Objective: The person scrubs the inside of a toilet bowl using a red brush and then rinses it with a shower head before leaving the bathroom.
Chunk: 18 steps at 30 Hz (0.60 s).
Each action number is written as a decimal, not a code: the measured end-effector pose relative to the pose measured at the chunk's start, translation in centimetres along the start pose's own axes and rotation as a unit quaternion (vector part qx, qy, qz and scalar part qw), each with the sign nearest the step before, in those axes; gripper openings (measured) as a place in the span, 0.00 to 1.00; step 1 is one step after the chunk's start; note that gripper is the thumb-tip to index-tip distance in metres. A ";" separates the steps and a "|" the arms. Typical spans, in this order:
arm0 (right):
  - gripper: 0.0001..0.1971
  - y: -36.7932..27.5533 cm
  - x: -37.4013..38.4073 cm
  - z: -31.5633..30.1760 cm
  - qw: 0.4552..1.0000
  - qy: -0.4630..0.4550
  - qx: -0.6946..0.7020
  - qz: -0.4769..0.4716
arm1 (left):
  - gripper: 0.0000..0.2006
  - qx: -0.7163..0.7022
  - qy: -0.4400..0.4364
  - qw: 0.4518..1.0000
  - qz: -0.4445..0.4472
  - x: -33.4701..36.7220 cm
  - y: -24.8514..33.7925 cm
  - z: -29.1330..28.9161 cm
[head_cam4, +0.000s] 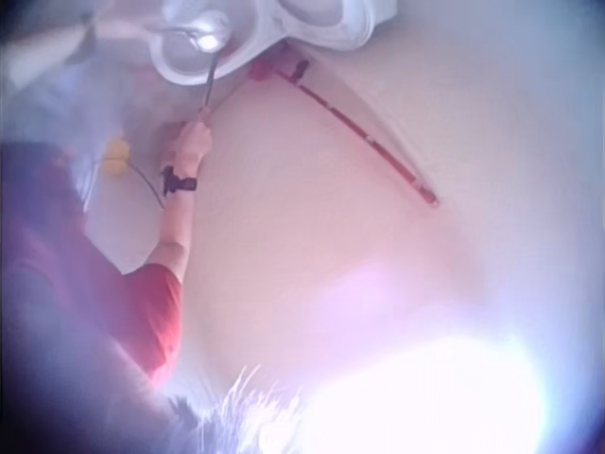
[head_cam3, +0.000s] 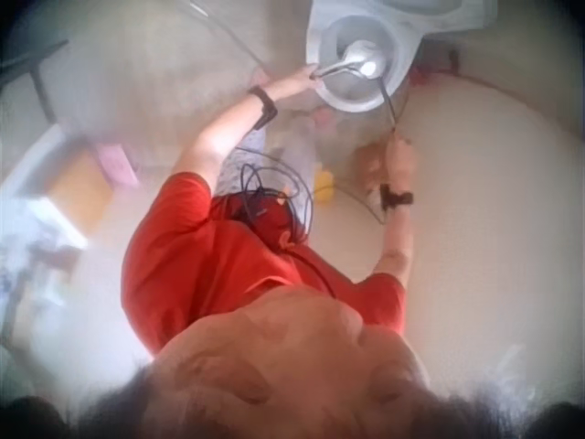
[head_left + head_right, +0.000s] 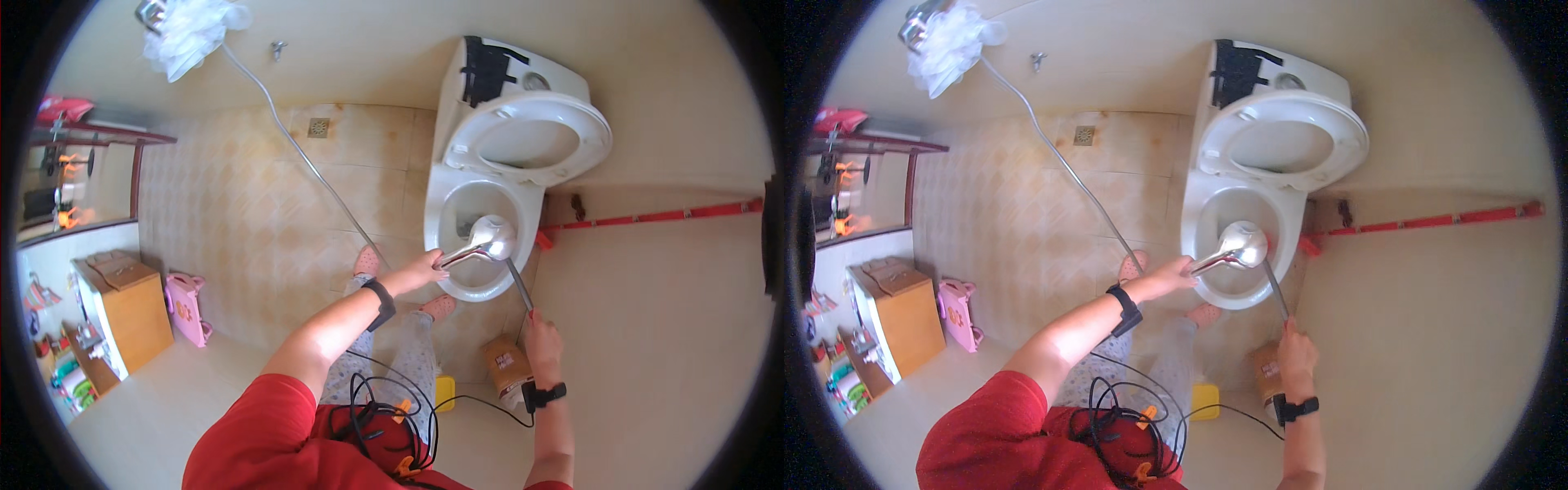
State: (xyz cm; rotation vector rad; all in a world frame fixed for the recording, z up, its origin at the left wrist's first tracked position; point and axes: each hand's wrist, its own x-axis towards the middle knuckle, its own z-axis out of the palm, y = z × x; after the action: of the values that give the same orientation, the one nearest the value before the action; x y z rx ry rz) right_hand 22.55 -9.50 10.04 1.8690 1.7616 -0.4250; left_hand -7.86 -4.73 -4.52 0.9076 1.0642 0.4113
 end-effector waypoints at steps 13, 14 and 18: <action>0.10 -4.9 11.0 6.3 0.995 -0.056 0.032 -0.080 | 0.18 -0.167 0.071 0.983 -0.010 -2.1 -1.6 -3.1; 0.11 -4.3 10.0 5.5 0.995 -0.064 0.026 -0.067 | 0.18 -0.186 0.064 0.981 -0.003 -2.1 -2.2 -3.2; 0.11 -5.3 6.7 2.2 0.996 -0.054 0.052 -0.048 | 0.18 -0.136 0.059 0.989 -0.006 -1.7 -2.0 -3.7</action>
State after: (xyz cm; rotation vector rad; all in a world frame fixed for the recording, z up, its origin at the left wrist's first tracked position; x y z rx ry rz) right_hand 18.26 -5.18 3.63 1.8007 1.7920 -0.6543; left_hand -12.19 -5.47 -5.88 0.6409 1.0891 0.5906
